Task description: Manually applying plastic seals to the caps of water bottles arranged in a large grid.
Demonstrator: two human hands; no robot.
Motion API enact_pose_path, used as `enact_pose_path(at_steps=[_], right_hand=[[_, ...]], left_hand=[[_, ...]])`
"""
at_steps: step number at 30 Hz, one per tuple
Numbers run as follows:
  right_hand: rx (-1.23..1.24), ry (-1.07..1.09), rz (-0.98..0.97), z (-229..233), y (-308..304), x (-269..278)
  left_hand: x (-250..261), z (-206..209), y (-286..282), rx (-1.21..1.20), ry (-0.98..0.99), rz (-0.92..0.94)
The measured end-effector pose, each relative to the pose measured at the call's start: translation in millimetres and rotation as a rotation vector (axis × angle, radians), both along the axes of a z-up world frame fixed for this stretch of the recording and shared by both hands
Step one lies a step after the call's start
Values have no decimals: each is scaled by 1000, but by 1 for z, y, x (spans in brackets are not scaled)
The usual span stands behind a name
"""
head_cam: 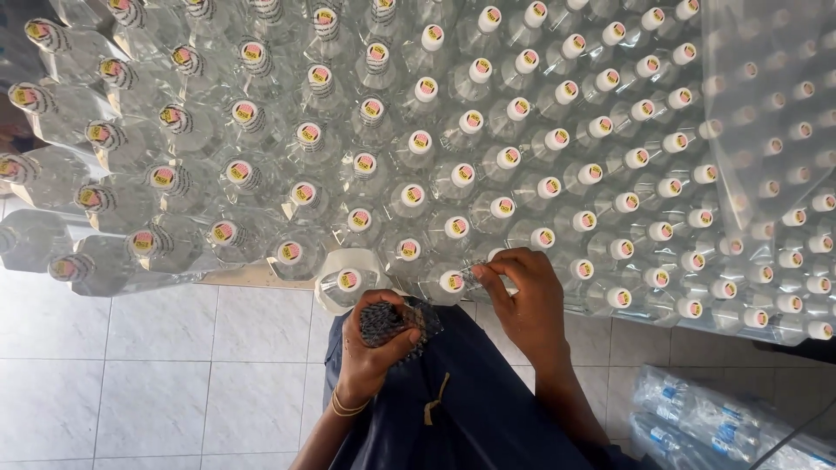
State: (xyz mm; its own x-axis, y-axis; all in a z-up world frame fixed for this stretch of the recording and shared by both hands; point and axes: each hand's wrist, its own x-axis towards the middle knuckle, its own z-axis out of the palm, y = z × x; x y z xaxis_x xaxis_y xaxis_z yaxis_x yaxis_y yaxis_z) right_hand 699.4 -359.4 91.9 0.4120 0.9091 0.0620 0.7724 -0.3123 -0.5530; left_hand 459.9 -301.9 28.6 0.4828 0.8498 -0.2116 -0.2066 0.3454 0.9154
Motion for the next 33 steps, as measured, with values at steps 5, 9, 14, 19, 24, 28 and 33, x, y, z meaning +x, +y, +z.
enact_pose_path(at_steps=[5,9,14,19,24,28,33], right_hand=[[-36,-111,-18,6,0,-4],[-180,0,-75,12,0,-8],[-200,22,-117,12,1,-19],[-137,-86,-68,3,-2,-41],[-102,-117,-117,-12,-4,-57],[-168,-68,-211,-26,0,-65],[-240,129,-253,-6,-7,-60]], left_hand=[[-7,-2,4,-12,-16,-25],[-14,-4,9,-29,-17,-51],[-21,-3,15,-51,-38,-103],[-26,5,22,-2,-41,-182],[-26,6,25,23,-137,-261],[-20,14,27,-11,-167,-313],[-5,22,26,34,-170,-310]])
